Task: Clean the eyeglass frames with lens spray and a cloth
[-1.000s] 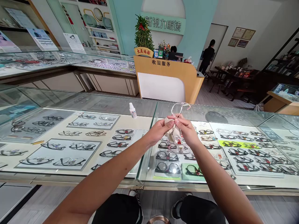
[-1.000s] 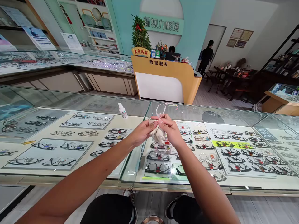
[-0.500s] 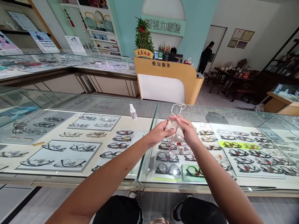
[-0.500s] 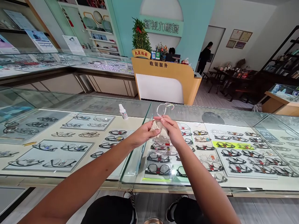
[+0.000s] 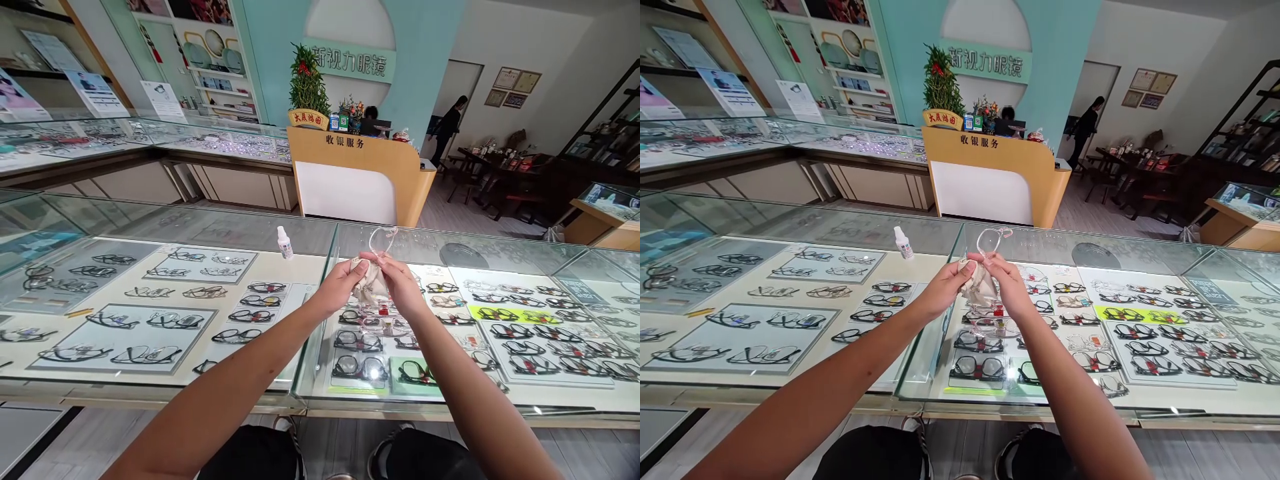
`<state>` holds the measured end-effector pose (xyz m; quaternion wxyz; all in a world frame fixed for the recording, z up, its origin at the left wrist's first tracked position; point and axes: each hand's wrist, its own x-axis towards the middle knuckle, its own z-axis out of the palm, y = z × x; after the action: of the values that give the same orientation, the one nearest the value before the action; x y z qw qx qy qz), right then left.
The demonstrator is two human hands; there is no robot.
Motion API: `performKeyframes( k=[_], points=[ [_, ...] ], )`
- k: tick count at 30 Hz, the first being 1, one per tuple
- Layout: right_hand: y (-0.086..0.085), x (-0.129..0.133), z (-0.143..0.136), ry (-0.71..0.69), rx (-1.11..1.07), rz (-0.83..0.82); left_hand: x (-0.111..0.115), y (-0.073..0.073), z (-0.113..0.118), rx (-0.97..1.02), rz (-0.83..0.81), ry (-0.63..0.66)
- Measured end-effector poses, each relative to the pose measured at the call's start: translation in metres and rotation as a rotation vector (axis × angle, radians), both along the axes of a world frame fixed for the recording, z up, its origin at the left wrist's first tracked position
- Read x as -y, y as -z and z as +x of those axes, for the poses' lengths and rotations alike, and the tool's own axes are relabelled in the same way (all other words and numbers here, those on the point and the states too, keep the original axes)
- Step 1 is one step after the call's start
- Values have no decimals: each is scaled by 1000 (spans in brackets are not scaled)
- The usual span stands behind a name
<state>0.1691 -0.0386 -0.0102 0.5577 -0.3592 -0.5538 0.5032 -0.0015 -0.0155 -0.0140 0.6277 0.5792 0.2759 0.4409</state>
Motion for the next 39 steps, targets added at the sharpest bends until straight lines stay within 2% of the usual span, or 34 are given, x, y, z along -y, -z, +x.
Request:
performKeyframes(
  k=[8,16,25,31,39],
  points=[
    [0,-2,4,39,-43,-6,7,-7,-4,-53,22,109],
    [-10,4,-2,52,76,74,9,-3,0,-46,15,-50],
    [-13,7,-2,59,113,115,6,-2,-2,-79,147,-130],
    [-7,3,0,79,22,33,9,-5,-3,-109,193,-36],
    [-9,7,-7,63,20,58,10,-2,1,-54,160,-108]
  ],
)
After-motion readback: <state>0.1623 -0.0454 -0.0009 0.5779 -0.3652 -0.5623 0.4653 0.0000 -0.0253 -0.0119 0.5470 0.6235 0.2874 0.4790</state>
